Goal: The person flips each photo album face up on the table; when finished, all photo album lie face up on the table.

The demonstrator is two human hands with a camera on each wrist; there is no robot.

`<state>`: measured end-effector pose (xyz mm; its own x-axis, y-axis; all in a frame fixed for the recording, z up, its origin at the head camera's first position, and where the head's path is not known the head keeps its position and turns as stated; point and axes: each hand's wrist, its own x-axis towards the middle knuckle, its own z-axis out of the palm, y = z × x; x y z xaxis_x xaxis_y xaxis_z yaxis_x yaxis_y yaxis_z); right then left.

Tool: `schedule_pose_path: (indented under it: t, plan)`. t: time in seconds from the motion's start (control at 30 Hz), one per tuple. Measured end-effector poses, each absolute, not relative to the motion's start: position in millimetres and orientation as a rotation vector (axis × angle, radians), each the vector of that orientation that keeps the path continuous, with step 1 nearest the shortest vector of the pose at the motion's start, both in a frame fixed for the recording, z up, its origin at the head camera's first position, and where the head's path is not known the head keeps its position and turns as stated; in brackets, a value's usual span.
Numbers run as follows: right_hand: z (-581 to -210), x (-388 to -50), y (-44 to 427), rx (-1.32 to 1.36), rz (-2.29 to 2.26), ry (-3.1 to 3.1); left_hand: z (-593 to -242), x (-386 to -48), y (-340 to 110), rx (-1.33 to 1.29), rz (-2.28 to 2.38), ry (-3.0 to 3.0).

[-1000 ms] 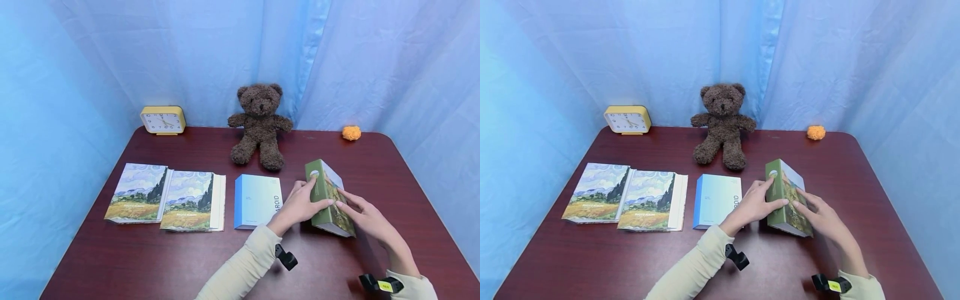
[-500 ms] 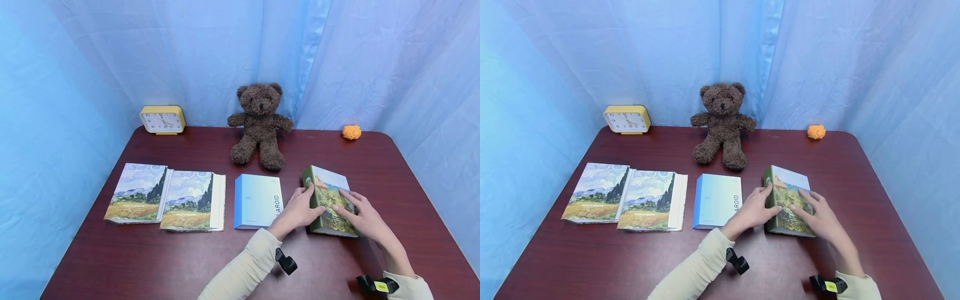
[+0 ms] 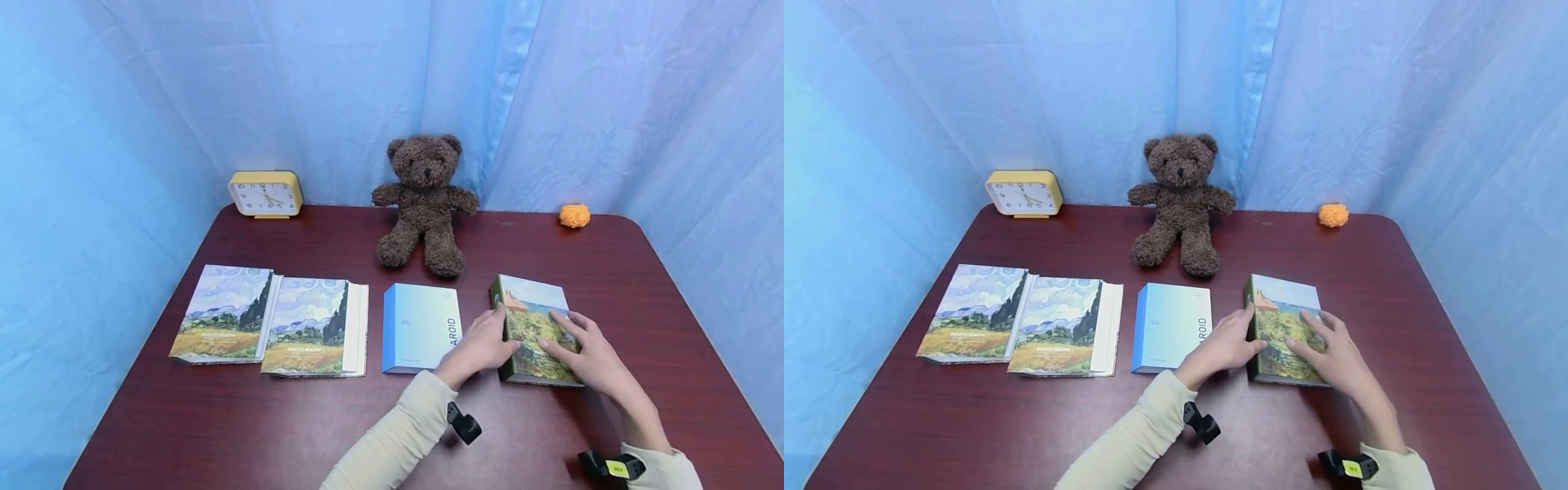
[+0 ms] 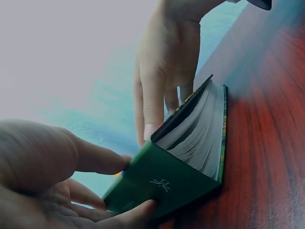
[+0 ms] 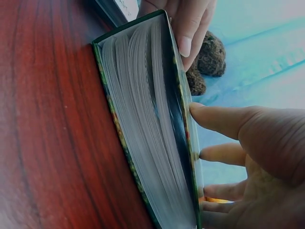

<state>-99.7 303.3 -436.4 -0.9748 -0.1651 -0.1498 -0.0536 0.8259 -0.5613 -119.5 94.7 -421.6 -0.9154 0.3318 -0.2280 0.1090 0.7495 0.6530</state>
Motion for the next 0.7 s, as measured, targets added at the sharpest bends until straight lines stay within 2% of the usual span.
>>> schedule_pose_path:
  t: [0.7]
  plan:
    - [-436, -99, 304, -0.249, -0.804, 2.869, -404, -119, 68, 0.278, 0.988, 2.588]
